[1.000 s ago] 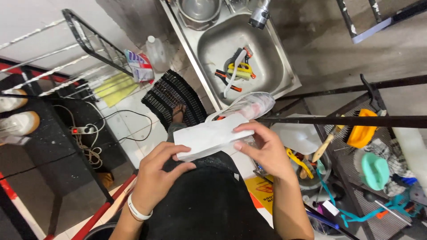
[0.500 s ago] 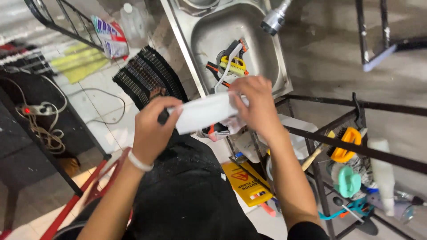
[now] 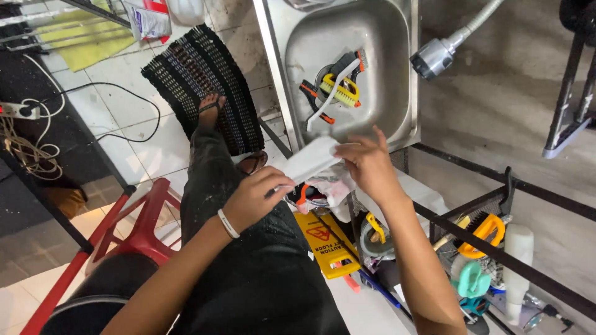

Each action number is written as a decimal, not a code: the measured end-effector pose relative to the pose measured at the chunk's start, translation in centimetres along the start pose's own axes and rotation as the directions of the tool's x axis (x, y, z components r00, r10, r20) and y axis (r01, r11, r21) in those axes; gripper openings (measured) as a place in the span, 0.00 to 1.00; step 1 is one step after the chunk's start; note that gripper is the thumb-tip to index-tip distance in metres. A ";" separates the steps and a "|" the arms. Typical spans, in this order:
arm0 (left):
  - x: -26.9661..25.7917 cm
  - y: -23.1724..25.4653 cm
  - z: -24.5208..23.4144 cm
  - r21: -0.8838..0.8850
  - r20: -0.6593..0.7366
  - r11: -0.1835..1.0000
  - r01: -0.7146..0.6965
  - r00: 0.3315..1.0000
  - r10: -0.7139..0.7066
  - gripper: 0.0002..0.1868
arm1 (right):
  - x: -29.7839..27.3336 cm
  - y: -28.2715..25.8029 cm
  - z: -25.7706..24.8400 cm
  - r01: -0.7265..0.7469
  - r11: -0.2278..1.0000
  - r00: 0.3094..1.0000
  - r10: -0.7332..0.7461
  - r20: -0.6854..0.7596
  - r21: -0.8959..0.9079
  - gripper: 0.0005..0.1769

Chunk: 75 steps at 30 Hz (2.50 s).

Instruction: The person cleans a white and orange sneaker at a sink using a white cloth and a brush. They repeatedly wipe and scrub the shoe, rinse the brush, and continue cleaning different parts of the shoe throughout the clip.

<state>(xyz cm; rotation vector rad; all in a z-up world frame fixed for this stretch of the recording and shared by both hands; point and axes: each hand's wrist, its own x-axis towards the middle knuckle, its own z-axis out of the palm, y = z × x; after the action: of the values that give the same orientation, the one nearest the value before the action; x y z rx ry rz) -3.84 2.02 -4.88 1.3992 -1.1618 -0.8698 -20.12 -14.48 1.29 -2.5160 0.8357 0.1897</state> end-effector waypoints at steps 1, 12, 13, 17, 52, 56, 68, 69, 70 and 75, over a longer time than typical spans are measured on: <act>-0.3 0.0 0.3 -0.001 0.070 1.000 -0.030 0.997 0.029 0.05 | -0.7 0.7 0.9 -0.015 1.000 0.999 0.016 0.050 -0.020 0.11; -2.5 -0.1 2.3 -0.024 0.284 0.992 -0.126 0.950 0.128 0.04 | -3.9 2.4 3.4 -0.121 0.992 0.984 0.123 0.129 -0.019 0.10; -2.5 -0.1 2.4 -0.028 0.262 0.987 -0.160 0.951 0.161 0.05 | -4.0 2.5 3.5 -0.144 0.989 0.981 0.144 0.133 -0.012 0.11; -3.3 1.0 2.3 -0.113 0.180 0.981 -0.156 0.968 0.174 0.07 | -4.6 2.3 3.3 -0.192 0.981 0.973 0.187 0.136 0.025 0.11; -2.9 3.9 0.9 -0.436 0.408 0.324 0.840 0.505 -0.761 0.19 | -29.9 3.6 6.9 0.407 0.445 -0.396 0.873 -0.285 0.797 0.06; -2.6 4.7 -3.1 -0.404 0.225 0.520 0.753 0.633 -0.741 0.20 | -28.3 -1.3 4.5 0.683 0.235 -0.271 0.961 -0.059 0.691 0.12; 3.8 5.1 -14.6 -0.433 -0.111 0.582 0.688 0.600 -0.792 0.14 | 5.6 -4.8 -0.6 0.060 0.450 0.384 0.814 -0.437 0.891 0.06; 4.6 5.0 -15.4 -0.441 -0.122 0.584 0.682 0.599 -0.792 0.14 | 9.2 -3.4 -1.1 0.064 0.453 0.397 0.806 -0.439 0.889 0.06; 5.3 4.8 -16.2 -0.405 -0.127 0.599 0.691 0.606 -0.785 0.15 | 12.8 -2.3 -1.4 0.064 0.473 0.406 0.792 -0.455 0.879 0.05; 9.4 5.3 -19.0 -0.363 -0.168 0.607 0.707 0.591 -0.789 0.15 | 25.6 4.7 0.2 -0.064 0.613 0.476 0.712 -0.516 0.787 0.08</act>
<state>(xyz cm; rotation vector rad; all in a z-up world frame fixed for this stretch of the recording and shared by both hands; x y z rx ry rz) 15.65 -1.67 4.35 1.7474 -0.1217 -1.2725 -2.31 -31.23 -7.74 -1.5012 1.5394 -1.0487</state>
